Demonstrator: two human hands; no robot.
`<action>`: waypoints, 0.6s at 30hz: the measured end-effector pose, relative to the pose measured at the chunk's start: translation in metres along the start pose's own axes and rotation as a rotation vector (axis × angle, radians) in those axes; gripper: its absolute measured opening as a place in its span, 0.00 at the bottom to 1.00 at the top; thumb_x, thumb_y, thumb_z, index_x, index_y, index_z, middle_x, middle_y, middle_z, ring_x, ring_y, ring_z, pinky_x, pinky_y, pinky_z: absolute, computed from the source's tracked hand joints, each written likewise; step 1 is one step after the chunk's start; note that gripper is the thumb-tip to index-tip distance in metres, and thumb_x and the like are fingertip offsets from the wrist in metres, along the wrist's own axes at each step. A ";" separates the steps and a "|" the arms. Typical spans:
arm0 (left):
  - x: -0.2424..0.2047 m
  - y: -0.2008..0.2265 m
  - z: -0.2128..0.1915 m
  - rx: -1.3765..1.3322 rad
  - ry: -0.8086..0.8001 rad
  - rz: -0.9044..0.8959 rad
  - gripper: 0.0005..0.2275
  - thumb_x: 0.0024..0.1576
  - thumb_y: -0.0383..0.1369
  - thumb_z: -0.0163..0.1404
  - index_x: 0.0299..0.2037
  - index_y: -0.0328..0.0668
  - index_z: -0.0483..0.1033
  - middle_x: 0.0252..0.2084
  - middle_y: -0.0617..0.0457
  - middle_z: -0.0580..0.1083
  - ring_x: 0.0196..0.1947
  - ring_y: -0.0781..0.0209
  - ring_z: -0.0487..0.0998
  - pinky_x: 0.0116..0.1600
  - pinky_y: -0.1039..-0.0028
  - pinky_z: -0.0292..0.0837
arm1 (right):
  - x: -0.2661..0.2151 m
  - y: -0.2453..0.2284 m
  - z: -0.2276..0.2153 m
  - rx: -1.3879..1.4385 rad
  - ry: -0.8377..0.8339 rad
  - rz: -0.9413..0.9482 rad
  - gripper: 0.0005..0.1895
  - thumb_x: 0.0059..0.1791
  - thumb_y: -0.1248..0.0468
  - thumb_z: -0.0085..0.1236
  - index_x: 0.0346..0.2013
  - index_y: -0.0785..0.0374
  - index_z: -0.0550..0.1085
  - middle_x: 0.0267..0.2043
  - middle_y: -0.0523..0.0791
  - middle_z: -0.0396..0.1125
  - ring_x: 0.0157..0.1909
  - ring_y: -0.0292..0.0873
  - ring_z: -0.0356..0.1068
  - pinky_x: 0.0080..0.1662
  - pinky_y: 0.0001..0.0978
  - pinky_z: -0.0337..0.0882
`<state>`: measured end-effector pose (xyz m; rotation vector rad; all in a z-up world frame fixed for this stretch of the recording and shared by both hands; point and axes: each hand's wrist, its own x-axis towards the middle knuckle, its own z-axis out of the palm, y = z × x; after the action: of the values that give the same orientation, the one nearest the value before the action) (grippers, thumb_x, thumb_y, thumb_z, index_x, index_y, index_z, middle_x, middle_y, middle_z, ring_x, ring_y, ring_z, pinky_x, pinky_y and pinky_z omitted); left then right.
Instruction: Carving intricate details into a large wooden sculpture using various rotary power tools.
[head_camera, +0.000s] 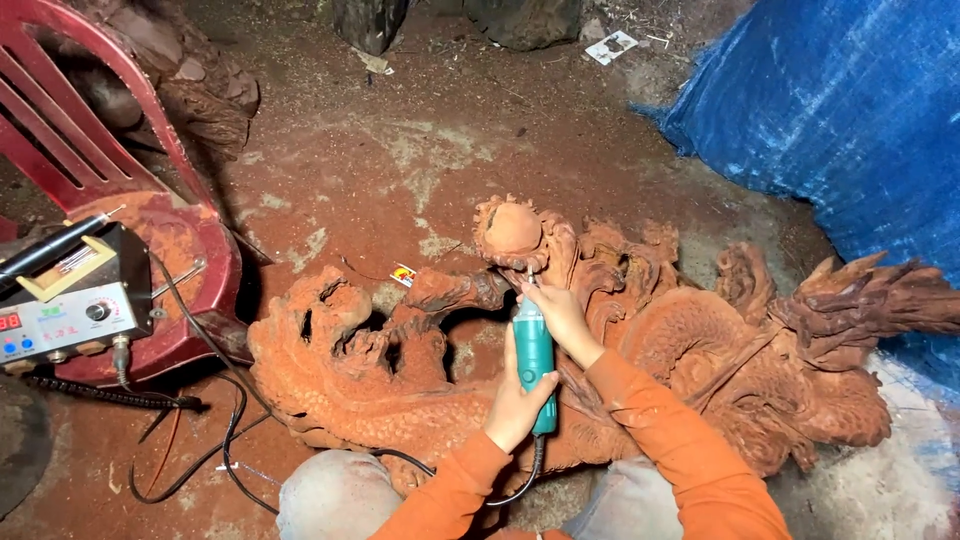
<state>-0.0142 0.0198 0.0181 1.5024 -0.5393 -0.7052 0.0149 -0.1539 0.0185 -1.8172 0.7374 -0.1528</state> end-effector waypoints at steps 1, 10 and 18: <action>-0.001 -0.002 0.004 -0.027 0.025 0.034 0.43 0.56 0.36 0.49 0.76 0.45 0.29 0.73 0.33 0.53 0.66 0.42 0.66 0.64 0.59 0.65 | 0.000 0.000 0.000 0.038 -0.013 0.022 0.23 0.51 0.48 0.52 0.35 0.66 0.82 0.30 0.46 0.75 0.30 0.37 0.71 0.37 0.24 0.70; -0.001 0.009 0.014 -0.059 0.069 -0.055 0.42 0.57 0.36 0.49 0.76 0.49 0.29 0.72 0.35 0.55 0.61 0.45 0.72 0.58 0.64 0.73 | 0.000 -0.008 -0.002 0.146 -0.036 0.040 0.21 0.52 0.51 0.55 0.34 0.69 0.82 0.29 0.46 0.74 0.28 0.36 0.69 0.34 0.23 0.68; 0.000 0.013 0.018 -0.069 0.089 -0.055 0.42 0.57 0.35 0.48 0.76 0.50 0.29 0.71 0.36 0.57 0.59 0.47 0.73 0.56 0.66 0.73 | 0.002 -0.010 -0.002 0.258 -0.050 0.061 0.20 0.52 0.53 0.56 0.35 0.71 0.81 0.30 0.48 0.74 0.29 0.37 0.70 0.34 0.23 0.69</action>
<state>-0.0256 0.0061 0.0311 1.4813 -0.4039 -0.6892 0.0195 -0.1547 0.0280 -1.5469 0.7034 -0.1538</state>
